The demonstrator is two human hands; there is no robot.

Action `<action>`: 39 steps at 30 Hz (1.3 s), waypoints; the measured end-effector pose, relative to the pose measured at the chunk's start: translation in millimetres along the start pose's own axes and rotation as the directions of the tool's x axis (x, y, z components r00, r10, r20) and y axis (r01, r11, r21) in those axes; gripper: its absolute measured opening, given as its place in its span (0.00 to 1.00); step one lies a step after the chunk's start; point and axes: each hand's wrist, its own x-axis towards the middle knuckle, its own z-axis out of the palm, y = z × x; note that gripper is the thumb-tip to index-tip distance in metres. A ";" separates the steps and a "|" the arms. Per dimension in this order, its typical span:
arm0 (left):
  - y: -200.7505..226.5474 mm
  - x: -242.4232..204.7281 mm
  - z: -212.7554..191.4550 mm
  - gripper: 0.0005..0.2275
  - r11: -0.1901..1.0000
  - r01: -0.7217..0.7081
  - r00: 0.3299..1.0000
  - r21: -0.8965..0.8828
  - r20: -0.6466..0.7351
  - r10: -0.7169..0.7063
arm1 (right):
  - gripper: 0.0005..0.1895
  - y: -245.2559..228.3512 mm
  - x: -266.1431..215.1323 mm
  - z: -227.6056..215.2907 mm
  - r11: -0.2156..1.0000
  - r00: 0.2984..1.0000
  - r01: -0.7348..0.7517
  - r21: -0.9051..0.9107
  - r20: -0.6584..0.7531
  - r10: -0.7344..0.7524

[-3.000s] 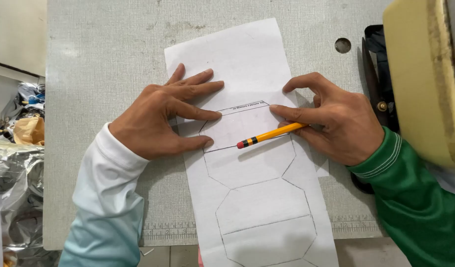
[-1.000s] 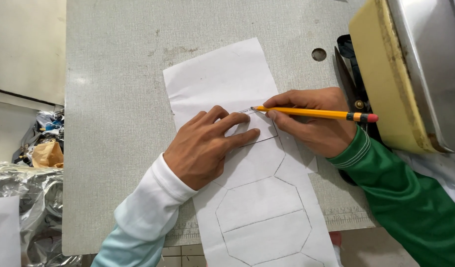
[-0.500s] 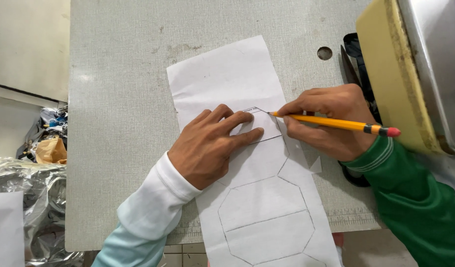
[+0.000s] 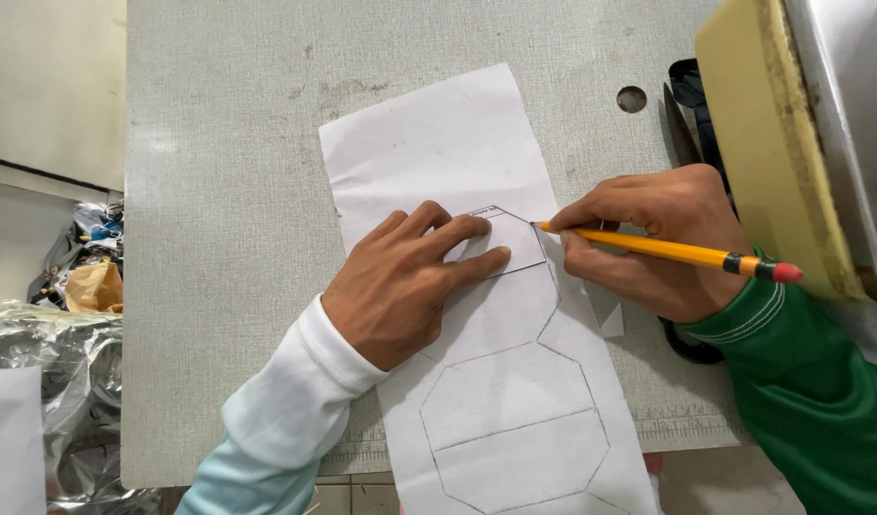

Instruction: The person traces the outline of a paper pattern onto a larger sheet of paper using a yellow pencil. They carefully follow the edges of the pattern, which appears to be a garment piece, and then reposition the pattern to trace additional sections.

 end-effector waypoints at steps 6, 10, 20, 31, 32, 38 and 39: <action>0.6 0.5 -0.3 0.26 1.000 0.009 1.000 0.010 -0.001 -0.009 | 0.03 -0.7 -1.5 0.1 1.000 1.000 0.015 0.002 0.009 -0.015; 0.6 0.5 0.8 0.26 1.000 0.015 1.000 0.023 0.001 -0.015 | 0.04 -3.0 -2.5 -0.6 1.000 1.000 0.014 0.011 0.009 -0.015; 0.8 -0.2 1.3 0.26 1.000 0.002 1.000 0.025 -0.028 -0.001 | 0.04 -2.2 -4.7 2.4 0.999 0.999 -0.022 -0.041 -0.033 0.020; 0.9 -1.8 5.7 0.25 0.999 0.016 0.999 0.028 -0.031 -0.015 | 0.03 -10.1 -6.9 0.6 1.000 1.000 0.022 -0.001 0.007 -0.022; 1.1 -1.9 5.6 0.25 1.000 0.013 0.999 0.028 -0.037 -0.012 | 0.02 -11.0 -6.7 0.5 0.999 0.999 0.034 0.026 0.021 -0.035; 1.0 -1.1 6.9 0.24 0.998 0.024 0.999 0.054 -0.025 -0.023 | 0.04 -15.3 -6.5 0.7 0.997 0.996 0.070 0.037 0.053 -0.072; 0.9 -1.2 7.9 0.25 0.998 0.023 0.999 0.055 -0.023 -0.022 | 0.04 -15.9 -7.0 0.3 0.997 0.996 0.063 0.034 0.065 -0.065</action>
